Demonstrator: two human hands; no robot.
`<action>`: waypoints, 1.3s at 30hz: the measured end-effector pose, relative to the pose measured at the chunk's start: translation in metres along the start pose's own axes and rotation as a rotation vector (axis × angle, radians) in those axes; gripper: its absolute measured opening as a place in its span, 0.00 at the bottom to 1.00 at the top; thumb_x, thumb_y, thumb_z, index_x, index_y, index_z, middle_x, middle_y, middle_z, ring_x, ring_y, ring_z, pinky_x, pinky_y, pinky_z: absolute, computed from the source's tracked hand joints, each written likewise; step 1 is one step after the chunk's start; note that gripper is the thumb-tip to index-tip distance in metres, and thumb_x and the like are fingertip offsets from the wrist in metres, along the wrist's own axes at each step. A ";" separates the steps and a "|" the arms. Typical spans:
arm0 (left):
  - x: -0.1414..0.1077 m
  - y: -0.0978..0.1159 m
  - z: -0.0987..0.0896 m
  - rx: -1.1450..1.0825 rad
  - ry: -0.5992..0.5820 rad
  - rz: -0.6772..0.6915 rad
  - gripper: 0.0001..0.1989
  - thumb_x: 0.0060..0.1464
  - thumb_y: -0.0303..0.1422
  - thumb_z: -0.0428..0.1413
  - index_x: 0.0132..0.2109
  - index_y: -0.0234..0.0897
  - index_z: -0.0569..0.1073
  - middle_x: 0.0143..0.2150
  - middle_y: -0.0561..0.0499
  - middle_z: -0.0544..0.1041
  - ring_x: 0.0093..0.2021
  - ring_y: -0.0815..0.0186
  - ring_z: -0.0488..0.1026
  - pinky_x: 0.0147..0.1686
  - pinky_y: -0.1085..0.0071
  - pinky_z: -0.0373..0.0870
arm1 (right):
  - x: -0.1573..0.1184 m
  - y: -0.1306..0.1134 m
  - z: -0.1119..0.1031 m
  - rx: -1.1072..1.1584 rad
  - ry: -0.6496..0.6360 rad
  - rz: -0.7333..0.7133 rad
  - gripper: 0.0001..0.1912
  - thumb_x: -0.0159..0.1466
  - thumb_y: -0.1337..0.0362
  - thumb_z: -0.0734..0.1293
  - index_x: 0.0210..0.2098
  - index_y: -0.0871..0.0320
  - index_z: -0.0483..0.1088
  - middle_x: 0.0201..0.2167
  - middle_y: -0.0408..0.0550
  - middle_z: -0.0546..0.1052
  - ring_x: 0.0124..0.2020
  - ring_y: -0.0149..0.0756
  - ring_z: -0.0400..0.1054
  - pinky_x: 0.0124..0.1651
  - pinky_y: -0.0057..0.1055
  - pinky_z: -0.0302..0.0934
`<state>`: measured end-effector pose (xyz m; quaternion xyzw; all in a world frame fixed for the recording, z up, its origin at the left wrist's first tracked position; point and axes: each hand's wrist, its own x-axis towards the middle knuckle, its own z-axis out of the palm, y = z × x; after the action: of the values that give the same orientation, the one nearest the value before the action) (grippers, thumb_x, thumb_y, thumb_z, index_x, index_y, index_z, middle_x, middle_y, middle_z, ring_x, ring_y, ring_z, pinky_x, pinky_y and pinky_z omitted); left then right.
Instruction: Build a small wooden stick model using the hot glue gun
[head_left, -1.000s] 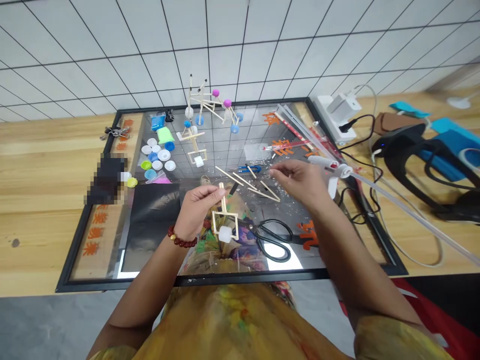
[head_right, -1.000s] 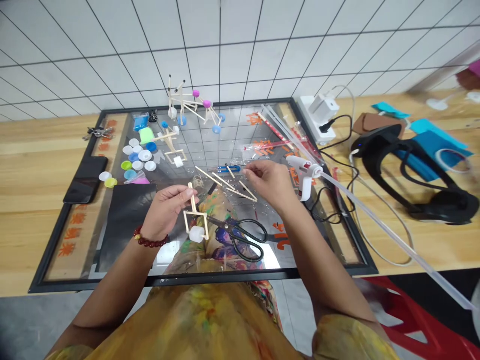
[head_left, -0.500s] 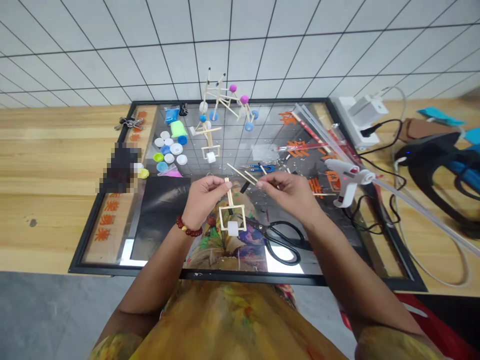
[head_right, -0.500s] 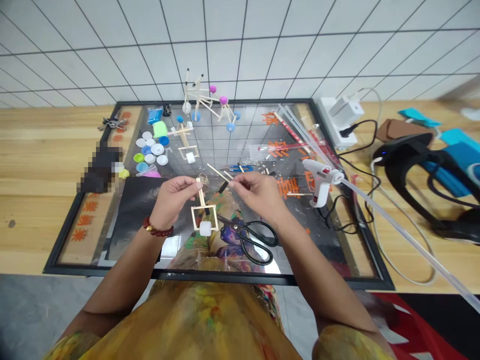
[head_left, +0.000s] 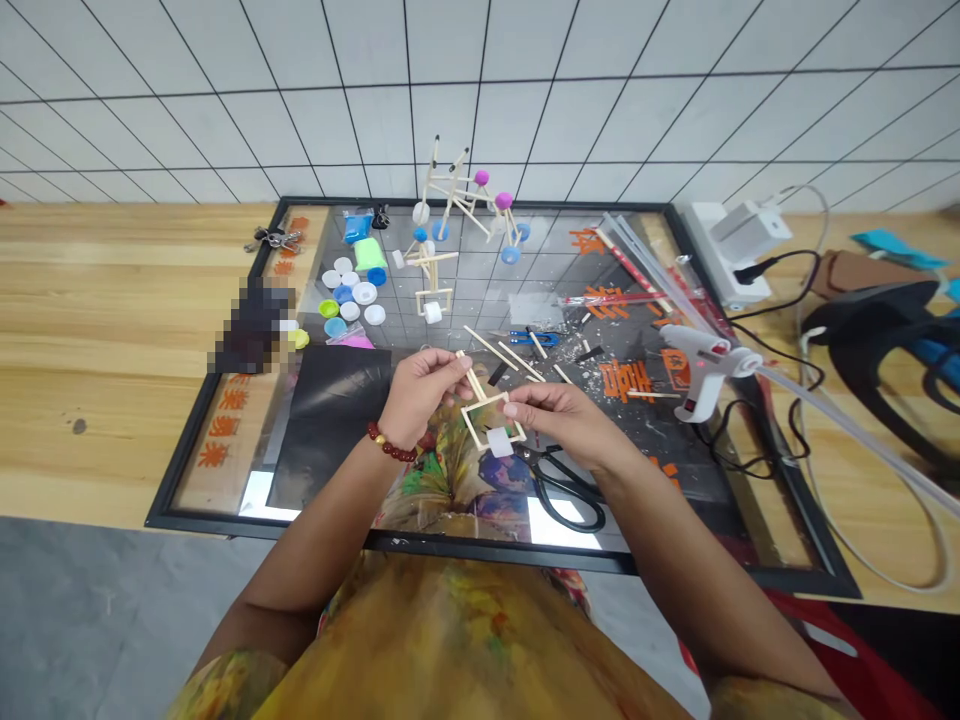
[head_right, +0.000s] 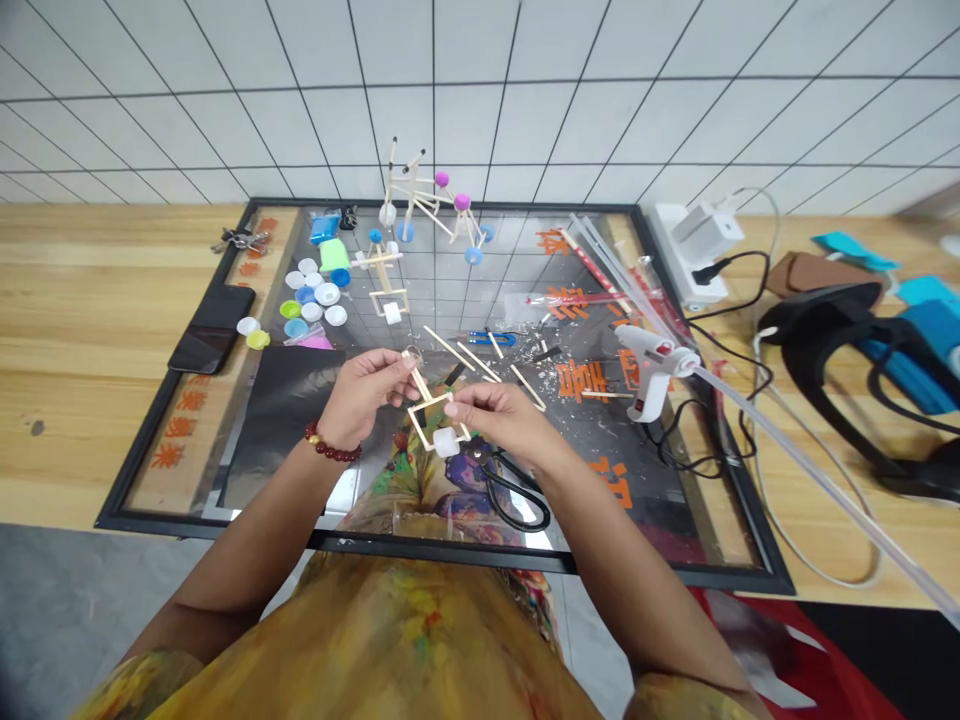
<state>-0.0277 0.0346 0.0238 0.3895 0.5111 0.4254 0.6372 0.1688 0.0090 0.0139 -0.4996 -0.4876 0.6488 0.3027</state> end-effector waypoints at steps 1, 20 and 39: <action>0.000 0.000 0.000 -0.032 -0.007 -0.007 0.14 0.46 0.40 0.65 0.30 0.32 0.74 0.26 0.50 0.77 0.24 0.73 0.73 0.22 0.79 0.62 | 0.000 0.000 -0.001 0.035 -0.006 0.020 0.20 0.51 0.47 0.75 0.28 0.60 0.76 0.23 0.43 0.74 0.24 0.27 0.62 0.30 0.27 0.56; 0.000 -0.003 0.003 -0.236 -0.068 0.015 0.10 0.50 0.36 0.63 0.33 0.32 0.73 0.32 0.47 0.79 0.28 0.72 0.74 0.24 0.78 0.65 | -0.003 -0.006 -0.013 0.106 0.042 0.005 0.16 0.47 0.51 0.77 0.24 0.57 0.78 0.22 0.44 0.76 0.25 0.29 0.64 0.32 0.30 0.59; 0.009 -0.029 0.004 0.324 0.026 0.100 0.07 0.48 0.33 0.61 0.36 0.36 0.77 0.28 0.52 0.77 0.25 0.70 0.72 0.24 0.75 0.65 | -0.028 -0.006 0.004 -1.551 0.190 -0.282 0.19 0.67 0.55 0.61 0.28 0.57 0.77 0.27 0.50 0.76 0.28 0.34 0.68 0.31 0.32 0.48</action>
<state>-0.0190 0.0330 -0.0049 0.5064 0.5613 0.3736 0.5375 0.1731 -0.0151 0.0296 -0.5546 -0.8313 0.0344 -0.0122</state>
